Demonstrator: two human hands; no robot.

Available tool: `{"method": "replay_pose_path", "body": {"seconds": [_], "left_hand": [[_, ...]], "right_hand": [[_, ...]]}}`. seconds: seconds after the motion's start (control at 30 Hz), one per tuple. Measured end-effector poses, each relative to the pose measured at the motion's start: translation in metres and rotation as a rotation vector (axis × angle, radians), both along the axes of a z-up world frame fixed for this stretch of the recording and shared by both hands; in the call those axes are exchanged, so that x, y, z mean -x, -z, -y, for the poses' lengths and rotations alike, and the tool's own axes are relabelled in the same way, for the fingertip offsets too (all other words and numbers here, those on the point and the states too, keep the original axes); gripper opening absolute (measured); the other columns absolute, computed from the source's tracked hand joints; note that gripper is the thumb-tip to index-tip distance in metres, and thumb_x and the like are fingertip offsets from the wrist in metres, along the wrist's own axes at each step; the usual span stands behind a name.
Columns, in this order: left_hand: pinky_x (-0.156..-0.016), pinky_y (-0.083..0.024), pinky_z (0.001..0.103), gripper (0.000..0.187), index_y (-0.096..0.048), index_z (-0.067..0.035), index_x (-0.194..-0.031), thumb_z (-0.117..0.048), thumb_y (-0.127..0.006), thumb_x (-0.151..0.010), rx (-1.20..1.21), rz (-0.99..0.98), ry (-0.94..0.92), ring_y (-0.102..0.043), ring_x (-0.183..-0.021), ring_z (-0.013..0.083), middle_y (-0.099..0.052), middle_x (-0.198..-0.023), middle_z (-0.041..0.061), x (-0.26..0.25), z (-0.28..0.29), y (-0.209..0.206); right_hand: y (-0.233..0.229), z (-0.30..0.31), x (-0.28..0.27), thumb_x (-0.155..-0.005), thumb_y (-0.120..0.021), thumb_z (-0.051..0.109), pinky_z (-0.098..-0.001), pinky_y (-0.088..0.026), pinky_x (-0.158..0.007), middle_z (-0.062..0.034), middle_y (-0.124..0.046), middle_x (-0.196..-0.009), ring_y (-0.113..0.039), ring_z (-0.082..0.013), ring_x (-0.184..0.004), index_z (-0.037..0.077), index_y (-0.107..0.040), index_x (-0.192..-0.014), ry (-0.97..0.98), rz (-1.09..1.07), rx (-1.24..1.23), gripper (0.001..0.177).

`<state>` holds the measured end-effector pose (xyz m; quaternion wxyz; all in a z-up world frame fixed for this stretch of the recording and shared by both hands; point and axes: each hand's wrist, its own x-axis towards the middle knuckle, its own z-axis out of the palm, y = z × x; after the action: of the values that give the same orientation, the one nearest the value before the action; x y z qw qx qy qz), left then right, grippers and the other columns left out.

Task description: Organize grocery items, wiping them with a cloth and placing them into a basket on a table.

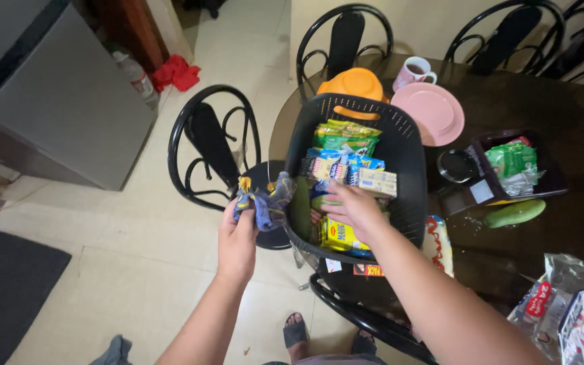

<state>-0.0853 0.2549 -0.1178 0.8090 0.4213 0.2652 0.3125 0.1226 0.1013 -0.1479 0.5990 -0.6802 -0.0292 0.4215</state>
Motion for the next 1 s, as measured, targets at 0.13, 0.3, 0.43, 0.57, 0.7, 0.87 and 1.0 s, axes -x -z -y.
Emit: {"method": "replay_pose_path", "body": {"seconds": [0.13,0.3,0.43,0.57,0.7,0.87,1.0], "left_hand": [[-0.09,-0.056,0.031,0.03,-0.059,-0.001,-0.129,-0.009,-0.048,-0.103,-0.012,0.053,0.07,-0.066,-0.101,0.0146,-0.068,-0.113,0.007,-0.024,0.008,-0.013],[-0.09,-0.056,0.037,0.026,-0.059,0.002,-0.127,-0.01,-0.045,-0.107,0.031,0.086,0.217,-0.066,-0.101,0.0182,-0.068,-0.113,0.01,-0.069,0.039,-0.016],[-0.097,-0.053,0.036,0.028,-0.059,-0.001,-0.129,-0.012,-0.045,-0.108,0.114,0.179,0.34,-0.066,-0.108,0.0174,-0.068,-0.119,0.009,-0.11,0.08,-0.018],[-0.102,-0.052,0.043,0.027,-0.057,-0.004,-0.127,-0.016,-0.046,-0.105,0.233,0.184,0.425,-0.066,-0.113,0.023,-0.068,-0.122,0.011,-0.147,0.122,-0.003],[-0.105,-0.052,0.045,0.028,-0.058,-0.004,-0.123,-0.019,-0.046,-0.103,0.234,0.251,0.623,-0.065,-0.118,0.0259,-0.068,-0.124,0.011,-0.172,0.172,0.01],[-0.093,-0.05,0.044,0.025,-0.06,-0.004,-0.121,-0.018,-0.051,-0.103,-0.381,-0.194,0.621,-0.055,-0.096,0.0255,-0.059,-0.114,0.013,-0.199,0.234,0.095],[-0.099,-0.054,0.043,0.027,-0.06,-0.003,-0.117,-0.019,-0.043,-0.104,0.433,0.025,0.545,-0.068,-0.11,0.0244,-0.069,-0.118,0.012,-0.203,0.266,0.061]], "right_hand": [[-0.028,0.035,-0.009,-0.093,-0.061,0.039,-0.0459,-0.053,-0.1,-0.0131,-0.068,-0.122,-0.068,-0.0325,-0.117,0.003,-0.064,-0.126,0.123,-0.032,-0.169,0.049],[-0.05,0.1,-0.025,-0.097,-0.059,0.042,-0.0459,-0.052,-0.1,-0.0134,-0.066,-0.118,-0.067,-0.0318,-0.115,0.005,-0.059,-0.13,0.344,-0.118,-0.47,0.05],[-0.072,0.156,-0.032,-0.097,-0.057,0.042,-0.0451,-0.052,-0.098,-0.0106,-0.066,-0.117,-0.066,-0.0308,-0.116,0.007,-0.06,-0.131,0.459,-0.057,-0.534,0.048],[-0.062,0.219,-0.046,-0.097,-0.055,0.041,-0.0451,-0.05,-0.1,-0.0095,-0.067,-0.116,-0.066,-0.0311,-0.116,0.008,-0.06,-0.131,0.578,-0.015,-0.512,0.048],[-0.047,0.277,-0.065,-0.096,-0.056,0.044,-0.0468,-0.049,-0.103,-0.0103,-0.065,-0.119,-0.064,-0.032,-0.119,0.009,-0.06,-0.13,0.715,-0.057,-0.437,0.049],[-0.002,0.339,-0.1,-0.093,-0.058,0.046,-0.0464,-0.047,-0.106,-0.0116,-0.062,-0.129,-0.063,-0.0318,-0.124,0.009,-0.058,-0.132,0.774,-0.078,-0.353,0.054],[0.036,0.367,-0.133,-0.091,-0.062,0.047,-0.0465,-0.046,-0.108,-0.0137,-0.061,-0.135,-0.062,-0.0315,-0.125,0.011,-0.056,-0.137,0.811,-0.121,-0.202,0.059]]}}
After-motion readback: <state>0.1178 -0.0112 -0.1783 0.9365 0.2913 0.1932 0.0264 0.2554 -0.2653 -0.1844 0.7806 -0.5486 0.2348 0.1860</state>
